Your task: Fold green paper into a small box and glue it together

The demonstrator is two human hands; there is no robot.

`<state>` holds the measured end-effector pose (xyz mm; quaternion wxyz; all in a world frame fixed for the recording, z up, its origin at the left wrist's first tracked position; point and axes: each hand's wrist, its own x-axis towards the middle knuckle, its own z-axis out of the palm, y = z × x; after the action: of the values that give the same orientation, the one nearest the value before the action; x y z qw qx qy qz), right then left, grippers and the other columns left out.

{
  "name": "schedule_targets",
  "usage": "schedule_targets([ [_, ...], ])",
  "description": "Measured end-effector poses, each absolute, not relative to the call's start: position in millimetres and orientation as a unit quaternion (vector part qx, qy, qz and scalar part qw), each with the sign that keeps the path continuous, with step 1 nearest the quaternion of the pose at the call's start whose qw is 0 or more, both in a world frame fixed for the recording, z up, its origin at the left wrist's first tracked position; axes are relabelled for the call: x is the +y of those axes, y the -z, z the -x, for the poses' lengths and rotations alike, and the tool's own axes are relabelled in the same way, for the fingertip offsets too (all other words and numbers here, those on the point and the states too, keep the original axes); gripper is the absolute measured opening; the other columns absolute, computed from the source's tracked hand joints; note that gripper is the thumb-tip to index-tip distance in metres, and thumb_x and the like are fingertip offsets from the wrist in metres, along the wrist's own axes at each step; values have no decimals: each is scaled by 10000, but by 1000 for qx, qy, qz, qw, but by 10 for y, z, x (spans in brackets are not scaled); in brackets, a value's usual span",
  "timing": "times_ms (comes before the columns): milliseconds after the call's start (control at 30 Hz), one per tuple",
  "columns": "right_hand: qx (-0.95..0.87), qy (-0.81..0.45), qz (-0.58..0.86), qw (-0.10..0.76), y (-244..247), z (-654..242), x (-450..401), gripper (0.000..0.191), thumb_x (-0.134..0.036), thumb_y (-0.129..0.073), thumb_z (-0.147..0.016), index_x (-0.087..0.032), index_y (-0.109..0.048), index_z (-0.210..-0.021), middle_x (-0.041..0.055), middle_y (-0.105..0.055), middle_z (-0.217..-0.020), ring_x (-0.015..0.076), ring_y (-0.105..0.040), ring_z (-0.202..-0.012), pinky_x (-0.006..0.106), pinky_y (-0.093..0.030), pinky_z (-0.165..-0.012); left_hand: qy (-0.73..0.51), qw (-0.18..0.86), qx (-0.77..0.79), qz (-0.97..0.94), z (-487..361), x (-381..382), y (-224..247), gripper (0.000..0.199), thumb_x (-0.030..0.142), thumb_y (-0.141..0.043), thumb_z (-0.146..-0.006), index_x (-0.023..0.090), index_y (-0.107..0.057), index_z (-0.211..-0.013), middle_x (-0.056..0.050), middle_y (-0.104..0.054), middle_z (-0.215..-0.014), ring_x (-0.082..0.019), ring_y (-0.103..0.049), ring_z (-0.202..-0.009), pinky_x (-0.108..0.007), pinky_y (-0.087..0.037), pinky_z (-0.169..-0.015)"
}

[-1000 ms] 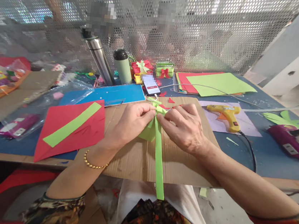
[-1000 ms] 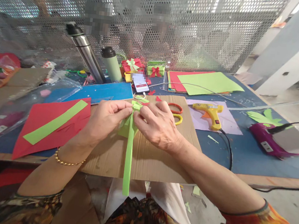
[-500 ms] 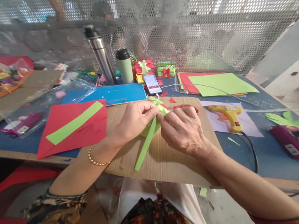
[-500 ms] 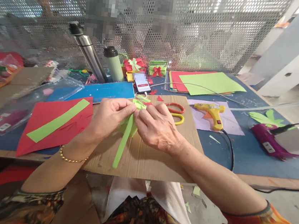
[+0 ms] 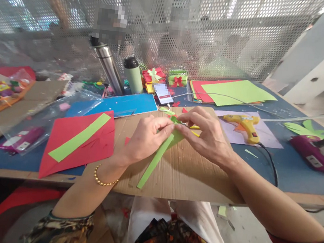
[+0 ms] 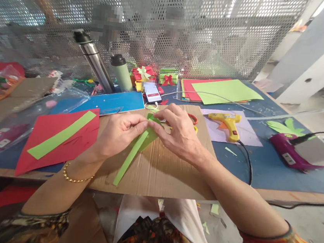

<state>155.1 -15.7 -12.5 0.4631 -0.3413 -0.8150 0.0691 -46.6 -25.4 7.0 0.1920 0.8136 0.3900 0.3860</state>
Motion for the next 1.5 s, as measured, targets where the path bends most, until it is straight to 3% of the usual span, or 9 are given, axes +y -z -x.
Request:
schedule_targets([
  [233,-822,-135,341,436,123,-1545,-139,304,-458,-641,-990,-176,-690,-887,26,-632,-807,134,-576,-723,272,-460,-666,-390,199,394,-808,470,-266,-46,305,267,-542,-966,178,-632,-688,13,-595,-609,-120,-493,-585,-269,-366,-560],
  [333,-799,-67,346,487,131,-1526,-173,247,-395,-624,-993,-182,-664,-876,46,-654,-828,144,-560,-724,280,-449,-660,-432,202,408,-778,479,-243,-21,312,286,-558,-968,178,-645,-688,10,-618,-620,-121,-514,-582,-260,-388,-551],
  [433,-788,-44,351,504,150,-1468,-241,292,-291,-595,-991,-187,-577,-718,-1,-573,-661,109,-472,-595,262,-384,-595,-492,154,431,-740,480,-230,-2,300,297,-576,-967,175,-673,-710,13,-623,-621,-116,-520,-577,-249,-408,-550],
  [533,-809,-114,345,462,194,-1388,-293,373,-258,-563,-992,-189,-506,-630,-42,-467,-555,78,-387,-517,252,-307,-545,-527,83,435,-725,446,-254,29,271,284,-578,-983,171,-701,-769,26,-611,-607,-103,-511,-555,-232,-411,-532],
  [700,-797,-231,369,418,249,-1309,-317,329,-274,-519,-952,-192,-481,-636,-42,-467,-588,78,-377,-550,249,-284,-559,-529,-9,410,-743,373,-329,97,249,275,-567,-1014,173,-719,-844,29,-622,-627,-94,-527,-551,-217,-456,-566],
  [833,-761,-340,382,400,226,-1293,-339,376,-397,-502,-963,-190,-527,-650,-31,-496,-595,92,-443,-577,244,-316,-564,-517,-28,415,-749,362,-337,121,248,265,-559,-1021,169,-720,-859,19,-659,-657,-93,-551,-566,-212,-456,-576],
  [1000,-722,-392,377,427,146,-1304,-388,389,-338,-490,-956,-195,-542,-597,-34,-521,-525,84,-449,-522,240,-343,-555,-535,-16,399,-745,347,-308,147,227,253,-567,-1021,176,-717,-868,29,-662,-644,-89,-552,-547,-204,-457,-554],
  [1233,-710,-410,365,441,181,-1271,-358,626,-686,-567,-926,-189,-541,-546,-26,-506,-494,73,-413,-481,244,-317,-501,-546,-4,390,-741,320,-296,187,222,250,-565,-1019,179,-714,-870,8,-707,-683,-104,-604,-575,-231,-484,-576],
  [1500,-668,-452,374,459,248,-1208,-345,664,-754,-606,-870,-200,-505,-520,-30,-504,-439,62,-396,-391,231,-277,-404,-538,61,422,-727,313,-328,137,229,279,-581,-999,193,-715,-835,8,-697,-660,-114,-588,-570,-238,-477,-550],
])
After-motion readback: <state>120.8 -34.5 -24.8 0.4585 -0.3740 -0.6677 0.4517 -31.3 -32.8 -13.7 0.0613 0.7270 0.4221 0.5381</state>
